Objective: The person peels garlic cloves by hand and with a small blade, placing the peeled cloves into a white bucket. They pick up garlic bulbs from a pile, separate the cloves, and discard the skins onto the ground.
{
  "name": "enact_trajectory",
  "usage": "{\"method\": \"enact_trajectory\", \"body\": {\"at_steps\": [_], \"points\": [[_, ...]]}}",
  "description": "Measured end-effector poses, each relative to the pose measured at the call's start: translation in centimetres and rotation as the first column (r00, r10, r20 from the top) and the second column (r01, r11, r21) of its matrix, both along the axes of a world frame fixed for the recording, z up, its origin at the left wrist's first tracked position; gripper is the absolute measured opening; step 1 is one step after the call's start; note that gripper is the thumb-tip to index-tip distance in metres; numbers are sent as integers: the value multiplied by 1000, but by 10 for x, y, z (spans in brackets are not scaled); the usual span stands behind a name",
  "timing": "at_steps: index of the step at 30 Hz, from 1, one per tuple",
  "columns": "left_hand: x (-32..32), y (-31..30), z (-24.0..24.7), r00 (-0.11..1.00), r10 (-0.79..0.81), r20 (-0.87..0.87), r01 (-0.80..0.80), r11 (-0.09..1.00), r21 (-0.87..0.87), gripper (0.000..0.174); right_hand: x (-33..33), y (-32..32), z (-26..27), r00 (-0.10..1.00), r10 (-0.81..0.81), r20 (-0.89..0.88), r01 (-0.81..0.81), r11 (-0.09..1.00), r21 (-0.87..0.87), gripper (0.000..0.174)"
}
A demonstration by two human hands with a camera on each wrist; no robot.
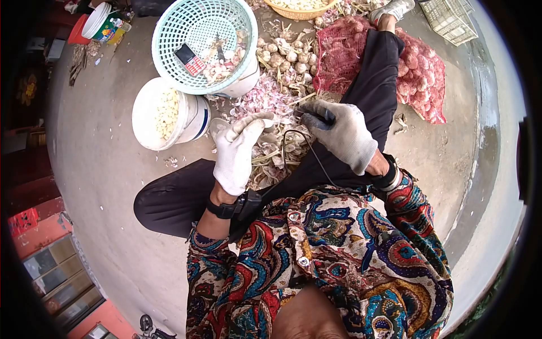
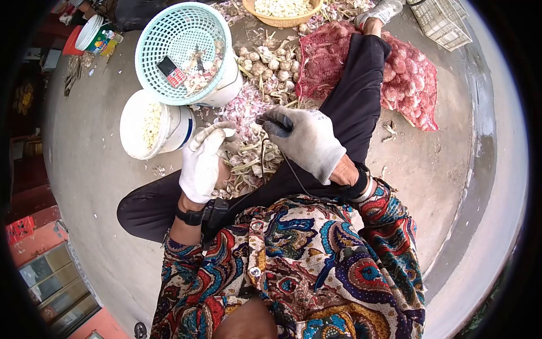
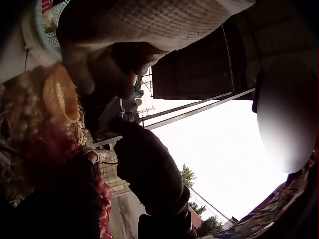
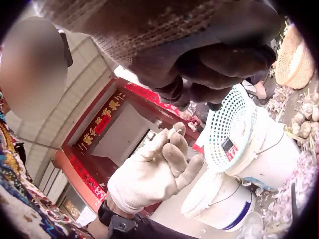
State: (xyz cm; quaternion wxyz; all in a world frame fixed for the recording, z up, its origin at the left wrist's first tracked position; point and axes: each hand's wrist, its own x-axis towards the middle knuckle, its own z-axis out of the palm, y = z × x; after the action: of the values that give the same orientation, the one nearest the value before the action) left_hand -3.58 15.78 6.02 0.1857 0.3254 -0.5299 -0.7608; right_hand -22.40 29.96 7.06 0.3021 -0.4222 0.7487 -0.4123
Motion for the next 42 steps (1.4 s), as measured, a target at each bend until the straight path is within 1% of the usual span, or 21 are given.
{"method": "enact_trajectory", "body": {"at_steps": [1, 2, 4, 7, 8, 9, 11, 15, 17, 18, 20, 24, 25, 27, 31, 32, 34, 36, 37, 39, 42], "points": [[0, 0, -1, 1000, 0, 0, 0, 1000, 0, 25, -1, -1, -5, 984, -77, 161, 72, 997, 38, 25], [-1, 1, -2, 1000, 24, -2, -24, 1000, 16, 25, -1, -2, -7, 984, -77, 161, 72, 997, 38, 25], [-4, 3, -2, 999, 48, -4, -48, 998, 32, 24, 0, -4, -8, 920, -29, 391, 35, 999, -8, 25], [-11, 9, 3, 999, 38, 31, -39, 999, 29, 23, 13, -7, -11, 904, -19, 426, 32, 999, -24, 22], [-13, 10, 5, 999, 22, 44, -22, 1000, 1, 23, 17, -10, -11, 853, -29, 521, 66, 996, -52, 19], [-13, 11, 6, 998, 7, 57, -6, 1000, -27, 24, 17, -10, -14, 852, -29, 522, 66, 996, -53, 19], [-12, 13, 6, 998, -1, 57, 2, 999, -32, 22, 18, -10, -21, 961, 0, 276, 17, 998, -59, 18], [-8, 13, 5, 998, -58, 28, 58, 998, -8, 21, 14, -9, -6, 982, 43, 186, -42, 999, -8, 18], [-5, 10, 3, 996, -85, -10, 85, 995, 49, 21, 14, -9, -1, 897, 32, 442, -13, 999, -46, 23], [-4, 9, 3, 993, -109, -54, 114, 988, 103, 21, 15, -9, -2, 897, 30, 442, -11, 999, -46, 23], [-3, 6, 5, 987, -132, -89, 142, 983, 117, 21, 19, -10, -7, 615, 1, 789, 146, 983, -115, 22], [-6, 6, 0, 980, -96, -176, 129, 974, 185, 21, 15, -9, 0, 587, -51, 808, 72, 997, 10, 17], [-8, 9, 1, 980, -96, -176, 129, 974, 185, 21, 18, -11, 2, 684, -34, 728, 100, 994, -48, 17], [-16, 16, 9, 1000, 19, -14, -21, 989, -147, 21, 25, -14, 6, 808, -45, 588, 134, 985, -110, 20], [-12, 20, 11, 1000, -30, 0, 30, 991, -127, 26, 28, -14, -1, 914, 7, 406, 26, 997, -75, 18], [-8, 16, 6, 998, -63, -8, 63, 997, -47, 34, 28, -15, -1, 914, 9, 406, 24, 997, -75, 18], [-4, 12, 2, 998, -58, -40, 60, 997, 46, 31, 27, -16, -4, 914, 27, 406, 0, 998, -66, 19], [1, 4, -9, 989, -80, -125, 106, 968, 226, 31, 28, -22, -9, 836, -31, 548, 110, 987, -113, 20], [4, 3, -13, 989, -78, -125, 105, 969, 226, 31, 24, -20, -4, 782, -24, 623, 160, 973, -164, 15], [7, 3, -16, 953, 2, -304, 135, 894, 427, 31, 18, -24, -10, 733, -168, 659, 310, 945, -104, 15], [5, 3, -9, 974, 59, -220, 61, 862, 503, 32, 10, -28, -10, 757, -286, 587, 377, 926, -34, 17]]}}
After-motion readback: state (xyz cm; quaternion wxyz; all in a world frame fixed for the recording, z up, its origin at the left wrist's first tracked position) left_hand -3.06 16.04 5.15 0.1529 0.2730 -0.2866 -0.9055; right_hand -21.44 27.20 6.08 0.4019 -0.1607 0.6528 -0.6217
